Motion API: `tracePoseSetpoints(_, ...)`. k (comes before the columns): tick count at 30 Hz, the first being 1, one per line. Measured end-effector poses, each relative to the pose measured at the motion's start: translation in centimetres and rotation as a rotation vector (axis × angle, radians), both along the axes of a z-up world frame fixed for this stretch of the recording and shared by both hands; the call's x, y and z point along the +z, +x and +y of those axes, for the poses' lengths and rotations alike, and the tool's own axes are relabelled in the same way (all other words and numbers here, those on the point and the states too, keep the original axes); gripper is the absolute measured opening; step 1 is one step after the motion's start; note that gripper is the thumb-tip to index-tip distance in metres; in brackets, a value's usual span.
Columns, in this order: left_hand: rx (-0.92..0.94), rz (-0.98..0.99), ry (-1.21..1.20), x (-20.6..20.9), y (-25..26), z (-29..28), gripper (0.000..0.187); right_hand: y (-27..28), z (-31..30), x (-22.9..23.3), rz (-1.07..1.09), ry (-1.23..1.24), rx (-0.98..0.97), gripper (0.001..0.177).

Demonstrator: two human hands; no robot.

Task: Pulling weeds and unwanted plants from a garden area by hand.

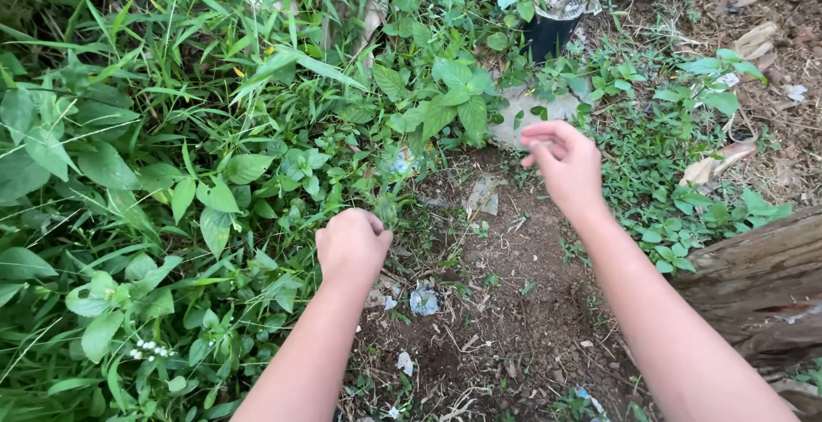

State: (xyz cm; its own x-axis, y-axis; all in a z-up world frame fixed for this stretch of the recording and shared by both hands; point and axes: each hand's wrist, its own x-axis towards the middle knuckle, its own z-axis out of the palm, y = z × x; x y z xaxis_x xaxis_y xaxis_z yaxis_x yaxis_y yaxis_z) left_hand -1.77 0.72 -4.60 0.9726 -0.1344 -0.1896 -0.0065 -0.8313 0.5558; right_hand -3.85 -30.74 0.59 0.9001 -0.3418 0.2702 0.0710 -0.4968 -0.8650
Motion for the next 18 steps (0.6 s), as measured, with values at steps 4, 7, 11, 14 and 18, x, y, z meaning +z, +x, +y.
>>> tracePoseSetpoints(4, 0.018, 0.035, -0.043, 1.2, -0.4, -1.5, 0.013, -0.3, -3.2, -3.2, 0.073, 0.062, -0.121, 0.022)
tracePoseSetpoints(7, 0.037, 0.151, -0.08, 2.6, -0.9, -3.3, 0.01, -0.7, -4.5, -5.6, 0.167, 0.015, -0.288, 0.022)
tracePoseSetpoints(11, 0.001, 0.148, -0.173, 2.5, -1.7, -6.5, 0.008, -0.9, -3.6, -7.4, 0.263, -0.203, -0.301, 0.032)
tracePoseSetpoints(14, -0.068, 0.084, -0.268, 1.8, -2.8, -8.8, 0.007, -1.4, -3.0, -9.0, 0.22, -0.671, -0.142, 0.034)
tracePoseSetpoints(18, -0.147, 0.037, -0.405, 0.8, -4.3, -10.9, 0.012, -0.6, -3.8, -9.9, 0.087, -1.391, 0.057, 0.048)
